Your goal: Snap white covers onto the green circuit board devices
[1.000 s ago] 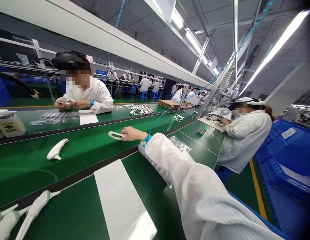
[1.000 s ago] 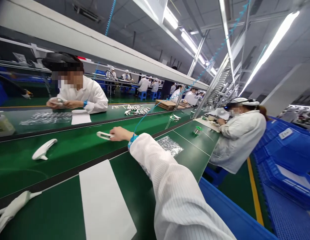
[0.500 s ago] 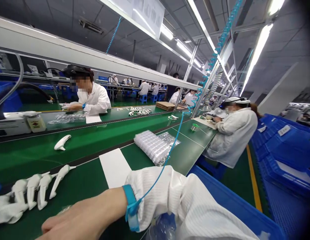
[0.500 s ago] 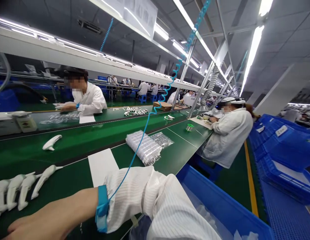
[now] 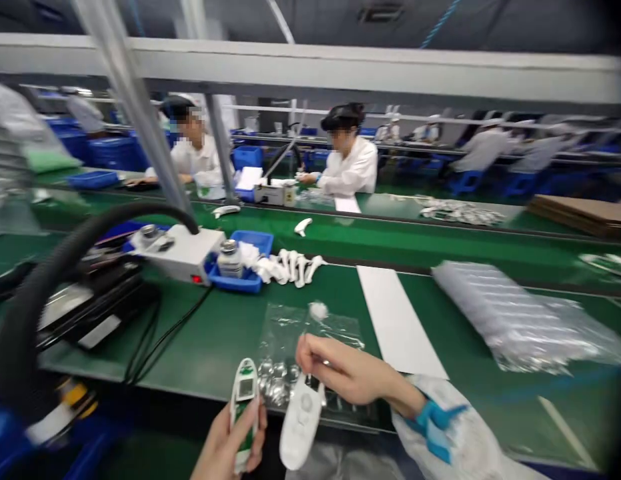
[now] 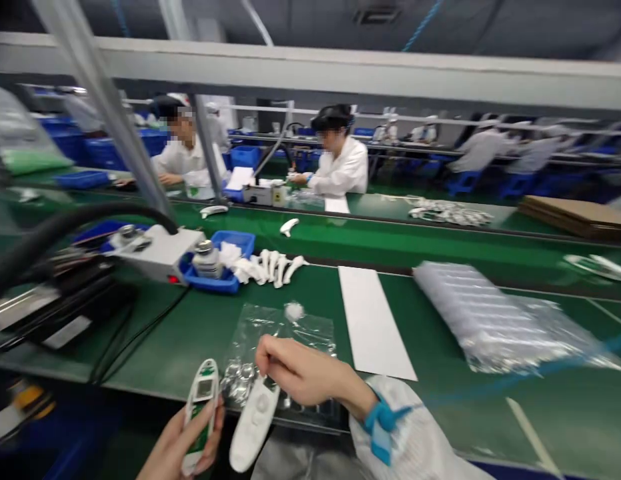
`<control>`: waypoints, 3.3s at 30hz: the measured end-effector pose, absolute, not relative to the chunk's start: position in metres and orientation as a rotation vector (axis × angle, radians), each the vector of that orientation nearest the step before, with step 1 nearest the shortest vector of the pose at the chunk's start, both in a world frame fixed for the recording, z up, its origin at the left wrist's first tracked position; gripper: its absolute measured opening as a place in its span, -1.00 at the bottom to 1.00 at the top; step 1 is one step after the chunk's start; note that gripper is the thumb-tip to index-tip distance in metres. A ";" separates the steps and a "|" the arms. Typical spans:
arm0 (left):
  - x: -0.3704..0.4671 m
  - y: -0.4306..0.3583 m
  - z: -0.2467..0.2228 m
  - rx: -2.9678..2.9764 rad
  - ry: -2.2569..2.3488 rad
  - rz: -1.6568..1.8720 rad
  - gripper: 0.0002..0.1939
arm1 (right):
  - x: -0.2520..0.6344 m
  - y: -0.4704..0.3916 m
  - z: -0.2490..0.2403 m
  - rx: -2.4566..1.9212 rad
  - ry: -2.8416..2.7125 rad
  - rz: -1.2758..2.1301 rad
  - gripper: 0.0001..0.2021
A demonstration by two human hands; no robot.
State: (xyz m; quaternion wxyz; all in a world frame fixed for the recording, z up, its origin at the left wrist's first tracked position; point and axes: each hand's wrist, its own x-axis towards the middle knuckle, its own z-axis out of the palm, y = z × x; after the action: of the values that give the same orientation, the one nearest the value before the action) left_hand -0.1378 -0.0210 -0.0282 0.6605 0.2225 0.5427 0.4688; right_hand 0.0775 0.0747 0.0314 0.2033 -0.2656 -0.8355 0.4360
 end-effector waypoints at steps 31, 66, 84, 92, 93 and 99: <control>-0.086 -0.032 -0.037 0.888 1.246 0.991 -0.72 | 0.047 -0.011 0.000 -0.862 -2.459 0.540 -0.86; -0.103 -0.032 -0.040 0.476 1.507 1.230 -0.60 | 0.096 0.129 -0.035 -1.280 -2.313 0.226 -0.83; -0.101 -0.031 -0.062 0.681 1.682 1.186 -0.63 | 0.059 0.032 -0.056 -1.456 -2.141 0.492 -0.80; -0.099 -0.033 -0.053 0.648 1.634 1.220 -0.69 | 0.057 0.023 -0.029 -1.385 -2.090 0.562 -0.81; -0.098 -0.034 -0.051 0.640 1.625 1.222 -0.69 | 0.056 0.022 -0.025 -1.376 -2.103 0.605 -0.80; -0.097 -0.038 -0.044 0.689 1.599 1.189 -0.72 | 0.040 0.017 -0.019 -1.301 -2.201 0.678 -0.81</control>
State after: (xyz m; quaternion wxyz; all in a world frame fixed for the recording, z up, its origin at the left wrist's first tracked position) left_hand -0.0969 -0.0381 -0.0441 0.4938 0.2840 0.6596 0.4904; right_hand 0.0403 0.0169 -0.0191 0.2457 -0.4766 -0.8066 0.2486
